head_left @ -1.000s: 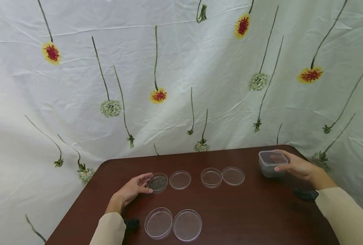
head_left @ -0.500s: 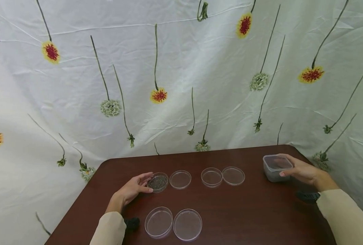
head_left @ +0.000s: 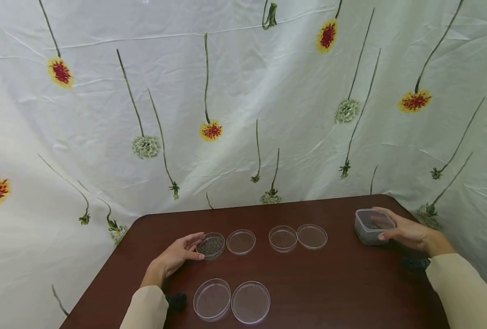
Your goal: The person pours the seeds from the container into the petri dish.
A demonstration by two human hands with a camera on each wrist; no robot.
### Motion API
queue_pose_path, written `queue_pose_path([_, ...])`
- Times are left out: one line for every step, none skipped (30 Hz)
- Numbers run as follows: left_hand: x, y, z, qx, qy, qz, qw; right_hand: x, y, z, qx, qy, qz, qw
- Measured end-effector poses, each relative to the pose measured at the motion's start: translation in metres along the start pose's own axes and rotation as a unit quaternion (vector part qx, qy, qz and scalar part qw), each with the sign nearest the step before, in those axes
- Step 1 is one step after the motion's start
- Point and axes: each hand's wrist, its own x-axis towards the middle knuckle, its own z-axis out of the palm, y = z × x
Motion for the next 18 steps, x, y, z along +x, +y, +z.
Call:
queue_pose_path([0.0,0.0,0.0,0.0,-0.001,0.001,1.0,0.0,0.0,0.0,0.004,0.001,0.002,1.0])
queue_pose_path([0.0,-0.001,0.0,0.0,-0.003,0.003,1.0,0.0,0.0,0.0,0.009,0.001,0.003,1.0])
queue_pose_path([0.0,-0.001,-0.001,0.0,-0.004,0.004,1.0,0.001,-0.001,-0.001,0.011,0.002,0.004,0.9999])
queue_pose_path([0.0,-0.002,-0.001,0.0,-0.006,0.004,1.0,0.001,-0.001,-0.001,0.013,0.004,0.007,0.9999])
queue_pose_path([0.001,-0.002,-0.001,0.0,-0.007,0.004,1.0,0.001,-0.001,-0.002,0.014,0.006,0.009,0.9998])
queue_pose_path([0.001,-0.002,-0.001,0.0,-0.007,0.004,1.0,0.001,-0.001,-0.002,0.014,0.01,0.011,0.9998])
queue_pose_path([0.001,-0.002,-0.001,0.0,-0.007,0.003,1.0,0.001,-0.001,-0.003,0.011,0.01,0.008,0.9999])
queue_pose_path([0.001,-0.002,-0.001,0.0,-0.006,0.002,1.0,0.001,-0.002,-0.004,0.007,0.012,0.005,0.9999])
queue_pose_path([0.001,-0.002,-0.001,0.0,-0.005,0.002,1.0,0.001,-0.002,-0.004,0.001,0.017,0.006,0.9998])
queue_pose_path([0.001,-0.002,-0.001,0.0,-0.004,0.002,1.0,0.001,-0.004,-0.004,-0.004,0.023,0.008,0.9997])
queue_pose_path([0.001,-0.002,-0.001,-0.002,-0.003,0.001,1.0,0.001,-0.005,-0.005,-0.007,0.025,0.003,0.9996])
queue_pose_path([0.001,-0.002,-0.001,-0.001,-0.002,0.001,1.0,0.001,-0.006,-0.006,-0.01,0.028,-0.001,0.9996])
queue_pose_path([0.001,-0.002,-0.001,-0.002,-0.002,0.001,1.0,0.002,-0.008,-0.007,-0.012,0.03,-0.006,0.9995])
queue_pose_path([0.001,-0.002,-0.001,-0.002,-0.002,0.002,1.0,0.002,-0.01,-0.007,-0.013,0.032,-0.006,0.9994])
queue_pose_path([0.001,-0.002,-0.001,-0.002,-0.003,0.002,1.0,0.003,-0.013,-0.008,-0.014,0.036,-0.002,0.9992])
queue_pose_path([0.001,-0.002,-0.001,-0.002,-0.003,0.002,1.0,0.003,-0.015,-0.009,-0.015,0.038,-0.001,0.9992])
queue_pose_path([0.001,-0.001,-0.001,-0.002,-0.003,0.002,1.0,0.004,-0.018,-0.009,-0.013,0.037,-0.004,0.9992])
queue_pose_path([0.001,-0.001,-0.002,-0.002,-0.003,0.002,1.0,0.005,-0.021,-0.01,-0.015,0.038,-0.004,0.9992])
